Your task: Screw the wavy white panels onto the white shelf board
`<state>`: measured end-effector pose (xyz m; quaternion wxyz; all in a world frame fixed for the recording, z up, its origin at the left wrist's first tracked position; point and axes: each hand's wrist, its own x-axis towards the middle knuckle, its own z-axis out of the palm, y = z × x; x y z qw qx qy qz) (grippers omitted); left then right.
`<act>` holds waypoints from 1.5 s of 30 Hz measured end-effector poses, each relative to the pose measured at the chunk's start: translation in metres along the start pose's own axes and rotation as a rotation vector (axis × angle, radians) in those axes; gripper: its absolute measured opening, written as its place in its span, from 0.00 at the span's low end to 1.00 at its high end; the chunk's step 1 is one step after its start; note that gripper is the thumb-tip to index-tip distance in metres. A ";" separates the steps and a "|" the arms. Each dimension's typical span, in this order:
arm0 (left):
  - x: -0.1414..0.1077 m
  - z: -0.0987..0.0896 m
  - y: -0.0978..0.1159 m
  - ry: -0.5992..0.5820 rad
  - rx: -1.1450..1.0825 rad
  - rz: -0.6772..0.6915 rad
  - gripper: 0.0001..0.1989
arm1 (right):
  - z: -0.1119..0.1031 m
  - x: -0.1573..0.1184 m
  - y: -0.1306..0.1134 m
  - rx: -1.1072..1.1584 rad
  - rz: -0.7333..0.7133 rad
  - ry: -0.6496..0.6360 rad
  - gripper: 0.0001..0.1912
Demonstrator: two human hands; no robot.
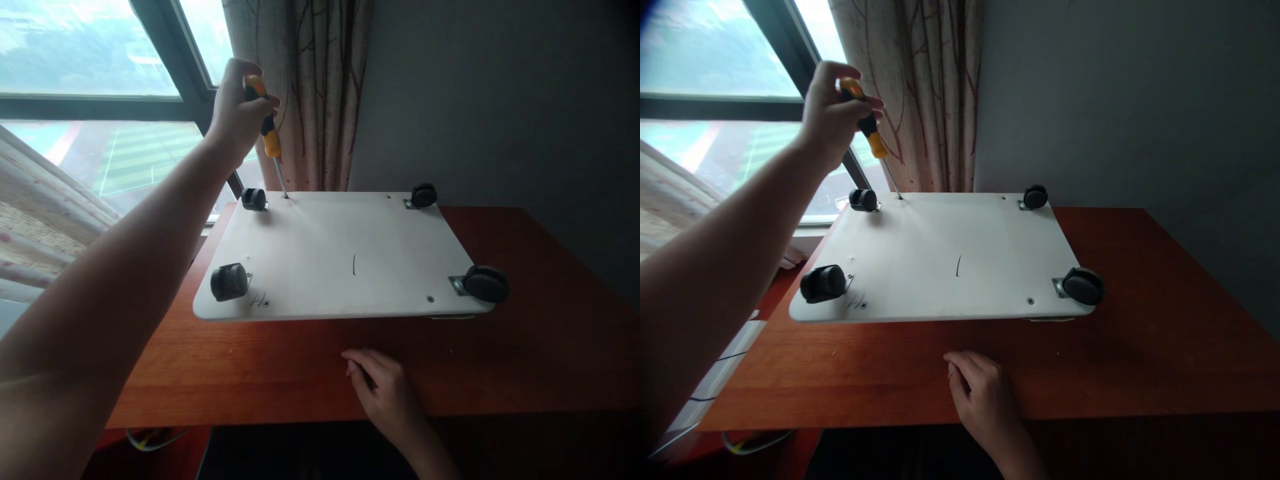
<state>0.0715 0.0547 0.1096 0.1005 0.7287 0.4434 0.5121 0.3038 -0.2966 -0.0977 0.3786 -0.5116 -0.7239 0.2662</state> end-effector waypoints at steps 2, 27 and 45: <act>-0.003 -0.004 0.003 -0.039 0.060 -0.035 0.14 | 0.000 0.000 0.000 0.001 0.001 -0.005 0.12; -0.017 -0.014 0.027 0.049 0.556 0.029 0.21 | 0.000 0.001 -0.001 0.002 -0.006 0.006 0.12; -0.008 -0.015 0.027 0.057 0.498 0.082 0.19 | 0.000 0.000 0.000 0.001 0.010 0.008 0.12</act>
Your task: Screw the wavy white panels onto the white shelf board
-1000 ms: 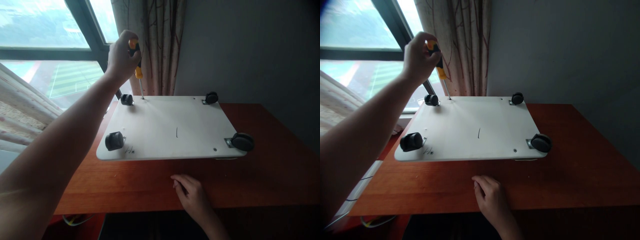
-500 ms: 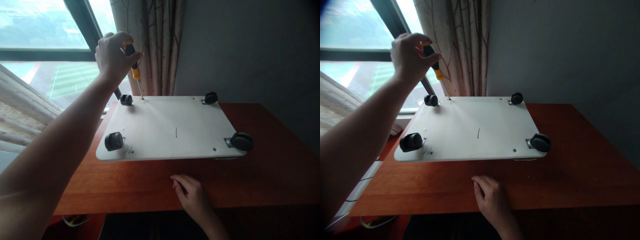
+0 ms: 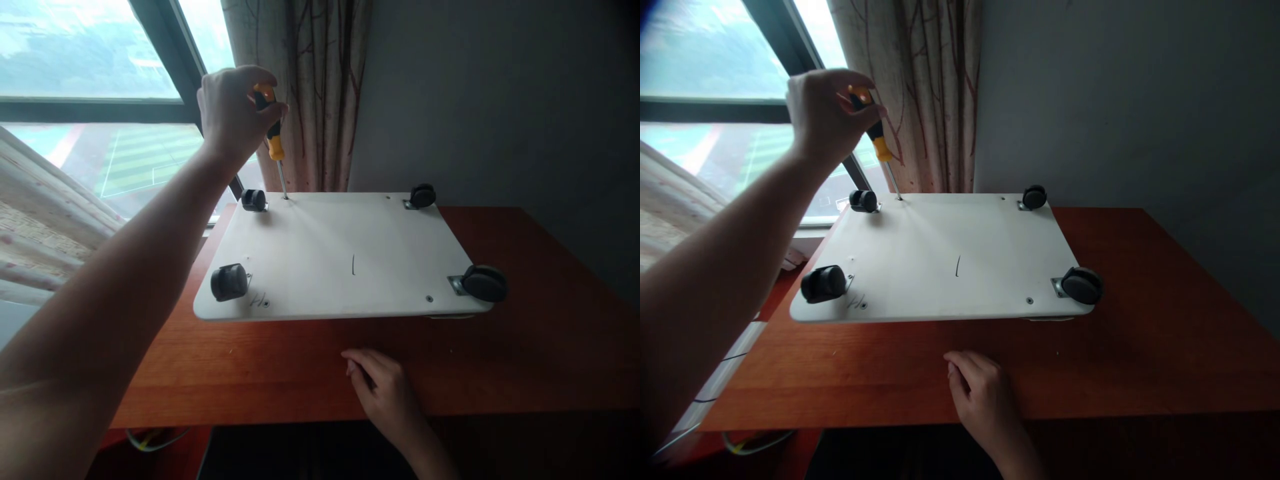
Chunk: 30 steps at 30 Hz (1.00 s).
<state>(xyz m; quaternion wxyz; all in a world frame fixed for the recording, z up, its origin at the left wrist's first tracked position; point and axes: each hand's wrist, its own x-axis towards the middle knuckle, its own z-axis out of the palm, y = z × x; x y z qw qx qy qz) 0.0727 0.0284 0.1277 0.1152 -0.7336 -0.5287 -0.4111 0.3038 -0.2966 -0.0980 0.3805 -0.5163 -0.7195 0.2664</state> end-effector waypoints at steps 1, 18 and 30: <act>0.000 0.000 0.000 -0.007 -0.007 -0.012 0.20 | 0.000 0.000 0.000 0.003 0.000 -0.001 0.12; 0.001 -0.007 -0.010 -0.154 -0.048 0.039 0.26 | 0.000 0.001 -0.002 0.005 0.007 -0.016 0.12; 0.001 -0.011 -0.006 -0.202 -0.161 0.018 0.27 | -0.001 0.001 -0.003 0.001 -0.001 -0.008 0.13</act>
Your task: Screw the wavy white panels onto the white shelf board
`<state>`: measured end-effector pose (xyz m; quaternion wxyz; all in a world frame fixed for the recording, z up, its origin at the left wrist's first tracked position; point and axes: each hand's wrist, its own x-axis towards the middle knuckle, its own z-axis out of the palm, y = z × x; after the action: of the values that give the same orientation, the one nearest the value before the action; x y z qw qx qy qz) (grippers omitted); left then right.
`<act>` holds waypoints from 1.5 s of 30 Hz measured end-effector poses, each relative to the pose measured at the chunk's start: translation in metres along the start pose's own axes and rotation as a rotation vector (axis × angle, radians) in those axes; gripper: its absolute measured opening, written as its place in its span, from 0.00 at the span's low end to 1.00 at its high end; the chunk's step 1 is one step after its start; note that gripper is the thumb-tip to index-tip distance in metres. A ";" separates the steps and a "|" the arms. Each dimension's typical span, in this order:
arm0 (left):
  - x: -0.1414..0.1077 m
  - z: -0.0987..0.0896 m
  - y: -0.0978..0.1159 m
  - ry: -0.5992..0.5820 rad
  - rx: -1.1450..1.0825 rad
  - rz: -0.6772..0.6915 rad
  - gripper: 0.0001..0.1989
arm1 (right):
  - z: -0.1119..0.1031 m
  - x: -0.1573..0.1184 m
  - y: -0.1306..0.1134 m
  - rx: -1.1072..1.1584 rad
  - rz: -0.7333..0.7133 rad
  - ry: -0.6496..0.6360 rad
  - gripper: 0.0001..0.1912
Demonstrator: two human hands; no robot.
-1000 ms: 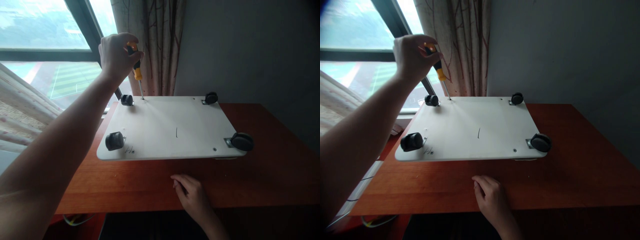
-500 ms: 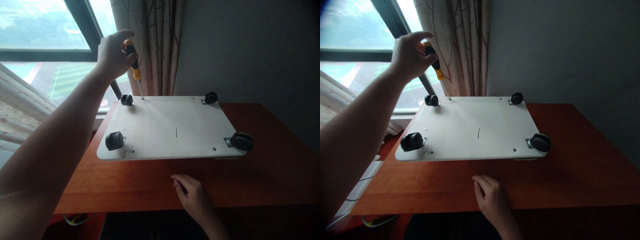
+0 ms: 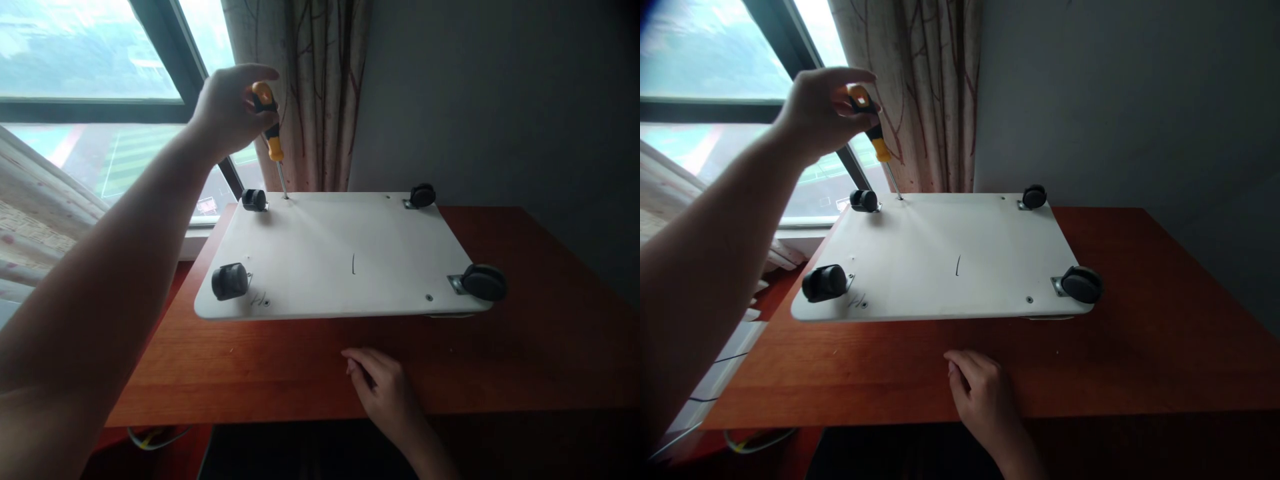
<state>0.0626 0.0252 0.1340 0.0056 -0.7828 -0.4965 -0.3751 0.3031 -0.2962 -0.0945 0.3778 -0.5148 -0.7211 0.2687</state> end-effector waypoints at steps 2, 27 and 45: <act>-0.001 0.000 0.000 -0.021 -0.048 0.029 0.26 | 0.000 0.000 0.000 -0.005 -0.004 0.003 0.13; 0.004 -0.007 0.008 -0.039 0.527 -0.119 0.28 | 0.000 0.000 0.001 0.002 0.004 0.000 0.13; 0.027 -0.019 -0.005 -0.275 0.616 -0.010 0.32 | 0.001 -0.001 0.002 0.016 0.013 -0.015 0.12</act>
<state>0.0534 0.0415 0.1615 0.1733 -0.7852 -0.5863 -0.0982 0.3036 -0.2961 -0.0969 0.3745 -0.5146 -0.7184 0.2807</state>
